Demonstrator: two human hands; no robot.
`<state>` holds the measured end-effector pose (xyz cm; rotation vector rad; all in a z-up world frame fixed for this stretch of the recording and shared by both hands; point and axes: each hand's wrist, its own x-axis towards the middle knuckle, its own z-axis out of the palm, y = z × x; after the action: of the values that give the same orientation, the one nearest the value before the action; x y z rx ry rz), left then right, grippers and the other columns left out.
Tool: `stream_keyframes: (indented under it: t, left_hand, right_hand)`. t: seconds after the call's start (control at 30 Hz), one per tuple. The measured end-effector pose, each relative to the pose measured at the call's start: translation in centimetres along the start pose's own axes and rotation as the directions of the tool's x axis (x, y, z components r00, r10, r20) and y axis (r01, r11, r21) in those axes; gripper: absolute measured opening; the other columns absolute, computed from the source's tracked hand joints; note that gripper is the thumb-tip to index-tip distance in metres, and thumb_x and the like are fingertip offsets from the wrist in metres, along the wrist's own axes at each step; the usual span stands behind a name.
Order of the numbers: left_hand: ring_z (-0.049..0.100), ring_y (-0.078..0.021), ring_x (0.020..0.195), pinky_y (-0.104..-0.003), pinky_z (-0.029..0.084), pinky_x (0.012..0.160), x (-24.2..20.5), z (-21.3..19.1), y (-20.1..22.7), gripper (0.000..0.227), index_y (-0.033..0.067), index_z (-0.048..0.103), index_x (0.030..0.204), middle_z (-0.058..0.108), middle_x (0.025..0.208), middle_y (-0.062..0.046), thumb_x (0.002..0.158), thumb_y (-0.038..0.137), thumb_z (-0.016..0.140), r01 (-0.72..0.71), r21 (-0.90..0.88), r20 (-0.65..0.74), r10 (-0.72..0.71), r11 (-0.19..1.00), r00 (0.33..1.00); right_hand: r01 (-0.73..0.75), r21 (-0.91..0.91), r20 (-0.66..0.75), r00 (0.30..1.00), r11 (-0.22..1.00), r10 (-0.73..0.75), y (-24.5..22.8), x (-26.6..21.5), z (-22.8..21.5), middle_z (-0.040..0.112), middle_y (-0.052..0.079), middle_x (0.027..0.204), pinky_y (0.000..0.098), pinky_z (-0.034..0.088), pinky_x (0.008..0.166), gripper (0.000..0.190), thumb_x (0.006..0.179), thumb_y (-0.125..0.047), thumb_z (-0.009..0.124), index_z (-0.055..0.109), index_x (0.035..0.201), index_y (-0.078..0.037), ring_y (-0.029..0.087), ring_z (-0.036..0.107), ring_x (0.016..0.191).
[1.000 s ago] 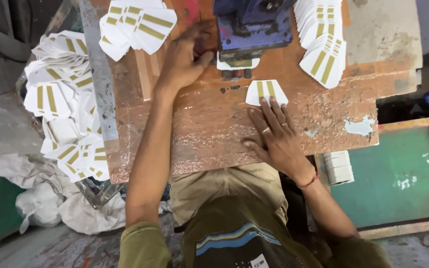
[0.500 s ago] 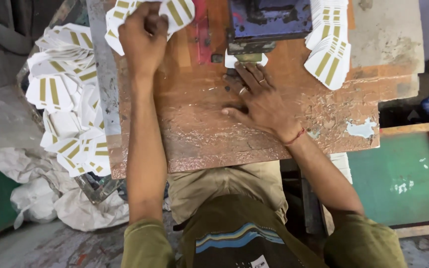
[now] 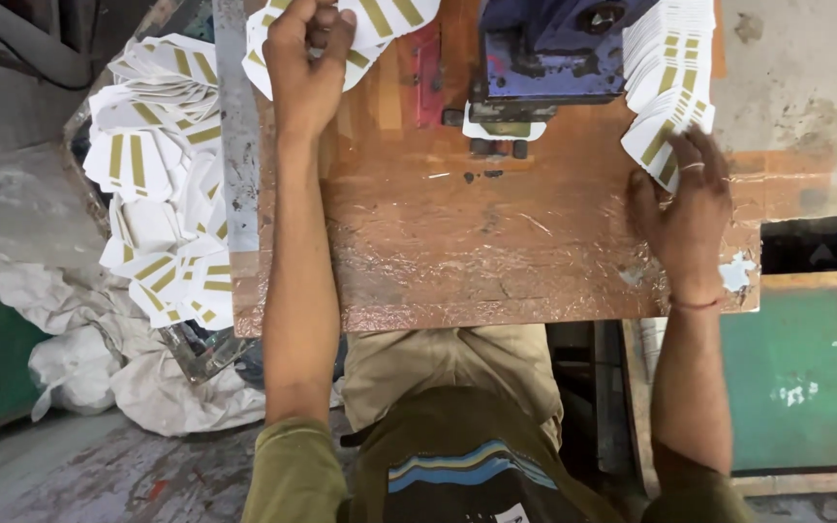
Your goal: The person repeatedly picks up small white paper pieces with gold stripes from a pile on the left, places them under a machine, and then moves the processed pieces to a stack on the right.
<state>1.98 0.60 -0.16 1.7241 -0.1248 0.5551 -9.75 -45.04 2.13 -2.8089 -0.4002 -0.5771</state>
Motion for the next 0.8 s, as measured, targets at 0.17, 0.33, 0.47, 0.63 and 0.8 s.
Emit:
stream_keyframes:
  t: [0.17,0.33,0.47,0.63,0.8]
  left_hand:
    - [0.051,-0.0076,0.072,-0.026,0.043,0.064,-0.5,-0.6,-1.7,0.011,0.0028,0.07,0.111,0.059,0.083,0.002,0.101,0.001,0.073,0.038,0.052,-0.022,-0.037,0.998,0.999]
    - [0.067,-0.0319,0.083,-0.04,0.052,0.072,-1.0,-0.8,0.3,0.033,0.0071,0.069,0.114,0.071,0.095,-0.011,0.085,0.01,0.085,-0.169,0.683,-0.144,0.357,0.711,0.923]
    - [0.072,-0.0338,0.098,-0.04,0.058,0.082,-1.2,1.2,2.1,0.04,0.0041,0.062,0.124,0.073,0.111,-0.017,0.086,0.002,0.075,-0.236,0.505,-0.01,0.28,0.83,0.96]
    - [0.075,-0.0265,0.088,-0.037,0.061,0.073,-2.0,5.4,1.7,0.041,0.0027,0.06,0.133,0.078,0.11,-0.012,0.097,0.011,0.078,0.151,0.182,0.403,-0.213,0.972,0.89]
    - [0.075,-0.0257,0.099,-0.035,0.064,0.083,-3.8,7.9,1.9,0.049,-0.004,0.061,0.136,0.075,0.109,-0.016,0.089,0.001,0.075,-0.158,0.041,0.447,0.123,0.987,0.886]
  right_hand:
    - [-0.072,0.116,0.021,0.997,0.991,0.07,-0.6,-0.3,-2.2,0.069,0.024,0.136,0.0441,0.056,0.106,0.019,0.107,-0.01,0.073,0.074,0.12,0.005,0.038,0.068,0.124]
    - [-0.127,0.219,-0.137,0.978,0.968,0.159,-5.6,-2.9,-0.9,0.074,0.015,0.127,0.0424,0.057,0.098,0.02,0.111,-0.01,0.066,0.07,0.126,0.002,0.033,0.073,0.113]
    - [0.136,0.244,0.094,0.982,0.96,-0.163,-11.9,-2.4,-0.6,0.069,0.017,0.131,0.0477,0.05,0.112,0.025,0.098,-0.016,0.073,0.071,0.118,-0.001,0.036,0.062,0.13]
    - [0.118,0.21,0.183,0.97,0.97,-0.158,-13.2,-3.5,-0.7,0.062,0.018,0.145,0.0523,0.04,0.121,0.043,0.097,-0.029,0.074,0.069,0.132,-0.004,0.038,0.053,0.141]
    - [0.192,0.106,0.295,0.931,0.976,-0.216,-12.3,-5.2,-0.3,0.046,0.025,0.157,0.06,0.028,0.123,0.081,0.094,-0.063,0.057,0.052,0.152,-0.006,0.041,0.039,0.149]
